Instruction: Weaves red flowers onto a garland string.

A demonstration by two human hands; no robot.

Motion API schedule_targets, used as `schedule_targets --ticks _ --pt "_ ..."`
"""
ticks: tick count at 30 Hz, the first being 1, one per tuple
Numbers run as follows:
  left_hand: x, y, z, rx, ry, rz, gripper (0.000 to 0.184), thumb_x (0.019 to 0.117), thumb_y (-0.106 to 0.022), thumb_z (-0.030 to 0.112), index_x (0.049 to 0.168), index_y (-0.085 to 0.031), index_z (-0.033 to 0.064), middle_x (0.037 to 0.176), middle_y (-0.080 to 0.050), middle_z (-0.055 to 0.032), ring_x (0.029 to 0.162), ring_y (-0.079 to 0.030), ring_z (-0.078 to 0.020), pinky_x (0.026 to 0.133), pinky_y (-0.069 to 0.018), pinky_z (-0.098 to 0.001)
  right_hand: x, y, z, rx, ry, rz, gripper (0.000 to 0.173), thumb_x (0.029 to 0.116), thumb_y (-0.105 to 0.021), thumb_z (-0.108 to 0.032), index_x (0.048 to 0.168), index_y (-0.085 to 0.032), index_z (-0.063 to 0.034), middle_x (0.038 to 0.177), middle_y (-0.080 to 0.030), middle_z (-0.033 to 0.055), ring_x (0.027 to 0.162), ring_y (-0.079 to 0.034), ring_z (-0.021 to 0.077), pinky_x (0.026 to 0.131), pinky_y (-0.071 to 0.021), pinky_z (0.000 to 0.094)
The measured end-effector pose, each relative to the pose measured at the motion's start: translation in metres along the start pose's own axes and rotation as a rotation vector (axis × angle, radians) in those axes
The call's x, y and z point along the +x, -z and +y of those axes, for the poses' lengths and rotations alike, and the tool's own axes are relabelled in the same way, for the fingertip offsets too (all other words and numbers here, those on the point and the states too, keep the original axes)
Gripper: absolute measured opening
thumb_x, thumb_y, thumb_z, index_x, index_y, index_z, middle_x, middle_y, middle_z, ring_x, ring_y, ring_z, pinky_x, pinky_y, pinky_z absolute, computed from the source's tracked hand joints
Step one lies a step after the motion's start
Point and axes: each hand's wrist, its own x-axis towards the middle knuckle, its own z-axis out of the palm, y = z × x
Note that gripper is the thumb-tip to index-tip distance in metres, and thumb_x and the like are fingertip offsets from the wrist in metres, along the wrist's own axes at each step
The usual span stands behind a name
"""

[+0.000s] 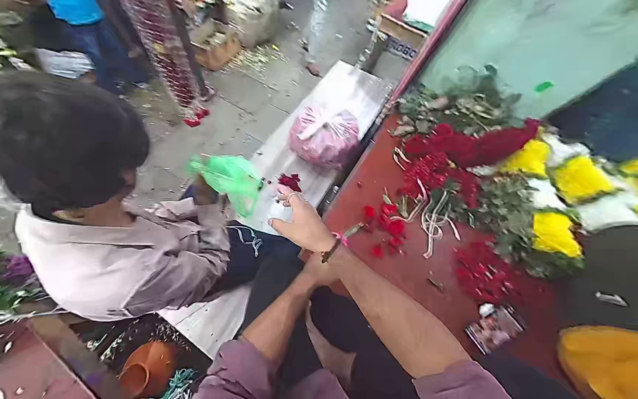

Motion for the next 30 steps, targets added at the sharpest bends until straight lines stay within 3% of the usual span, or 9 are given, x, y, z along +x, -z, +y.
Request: schedule_targets --ticks 1,4,7,12,15,17,18,20,30 --pt "0.017 -0.008 -0.017 0.061 -0.062 -0.009 0.034 0.0933 -0.065 0.025 0.112 -0.07 -0.0035 0.108 -0.07 -0.0155 0.101 -0.065 -0.0204 0.094 -0.0506 -0.0402 -0.027 0.022 0.007 0.106 -0.023 0.047 0.07 0.0901 -0.076 -0.027 0.153 -0.047 -0.0162 0.137 -0.063 0.0104 0.119 -0.063 0.0279 0.095 -0.0541 0.0546" --pt "0.062 -0.023 -0.068 0.127 -0.054 -0.016 0.025 0.0877 -0.069 0.03 0.096 -0.077 0.0084 0.094 -0.075 -0.0067 0.093 -0.071 -0.019 0.089 -0.0571 -0.0463 -0.108 0.093 0.047 0.277 -0.219 0.249 0.045 0.0968 -0.069 -0.021 0.139 -0.058 -0.01 0.127 -0.069 0.0087 0.108 -0.07 0.0202 0.088 -0.0605 0.0417" --pt "0.07 -0.032 -0.075 0.131 -0.068 0.047 0.022 0.0891 -0.072 0.033 0.095 -0.078 0.0131 0.089 -0.075 -0.0018 0.086 -0.071 -0.0144 0.085 -0.0583 -0.0443 -0.179 0.137 0.119 0.313 -0.447 0.447 0.036 0.0968 -0.069 -0.017 0.131 -0.064 -0.0068 0.123 -0.07 0.0098 0.108 -0.069 0.0197 0.092 -0.0578 0.0414" --pt "0.061 -0.052 -0.064 0.211 -0.072 0.131 0.018 0.0888 -0.073 0.033 0.093 -0.078 0.016 0.088 -0.075 0.0018 0.084 -0.071 -0.0092 0.081 -0.059 -0.0396 -0.266 0.092 0.182 0.497 -0.622 0.098 0.046 0.0956 -0.07 -0.026 0.135 -0.062 -0.0047 0.119 -0.071 0.0105 0.106 -0.07 0.019 0.093 -0.0584 0.0394" --pt "0.057 -0.065 -0.064 0.279 -0.065 0.16 0.016 0.0896 -0.073 0.032 0.092 -0.078 0.0167 0.089 -0.076 0.0034 0.084 -0.071 -0.0077 0.083 -0.0602 -0.0386 -0.272 0.059 0.185 0.707 -0.616 -0.06 0.039 0.0997 -0.067 -0.022 0.131 -0.063 0.0 0.105 -0.075 0.0114 0.08 -0.074 0.0202 0.074 -0.0643 0.0361" --pt "0.052 -0.071 -0.062 0.362 -0.051 0.193 0.016 0.0899 -0.073 0.033 0.091 -0.078 0.0179 0.088 -0.075 0.003 0.083 -0.071 -0.0099 0.082 -0.0592 -0.0426 -0.267 0.056 0.181 0.634 -0.556 -0.01 0.022 0.0999 -0.066 -0.021 0.11 -0.073 -0.0022 0.08 -0.072 0.0037 0.054 -0.059 0.0102 0.051 -0.0492 0.0267" --pt "0.051 -0.074 -0.061 0.391 -0.047 0.208 0.016 0.0898 -0.073 0.033 0.091 -0.078 0.0177 0.086 -0.075 0.0018 0.082 -0.071 -0.0122 0.08 -0.0585 -0.0454 -0.265 0.057 0.181 0.582 -0.52 0.047 0.018 0.0978 -0.067 -0.021 0.099 -0.075 -0.0052 0.071 -0.068 -0.0005 0.052 -0.053 0.0065 0.049 -0.0426 0.0244" --pt "0.051 -0.075 -0.058 0.426 -0.033 0.225 0.017 0.0893 -0.072 0.034 0.091 -0.078 0.0176 0.085 -0.074 -0.0002 0.081 -0.071 -0.0157 0.079 -0.0585 -0.0486 -0.261 0.063 0.183 0.531 -0.446 0.13 0.015 0.0955 -0.069 -0.02 0.091 -0.076 -0.0077 0.071 -0.065 -0.0022 0.059 -0.055 0.0042 0.057 -0.0456 0.0243" --pt "0.057 -0.084 -0.062 0.482 -0.019 0.16 0.022 0.0896 -0.071 0.036 0.095 -0.078 0.016 0.091 -0.076 -0.0016 0.088 -0.072 -0.0164 0.085 -0.0584 -0.0479 -0.258 0.072 0.192 0.626 -0.448 0.187 0.014 0.0939 -0.071 -0.019 0.088 -0.074 -0.0062 0.063 -0.055 -0.0039 0.05 -0.041 0.0036 0.048 -0.0348 0.0238"
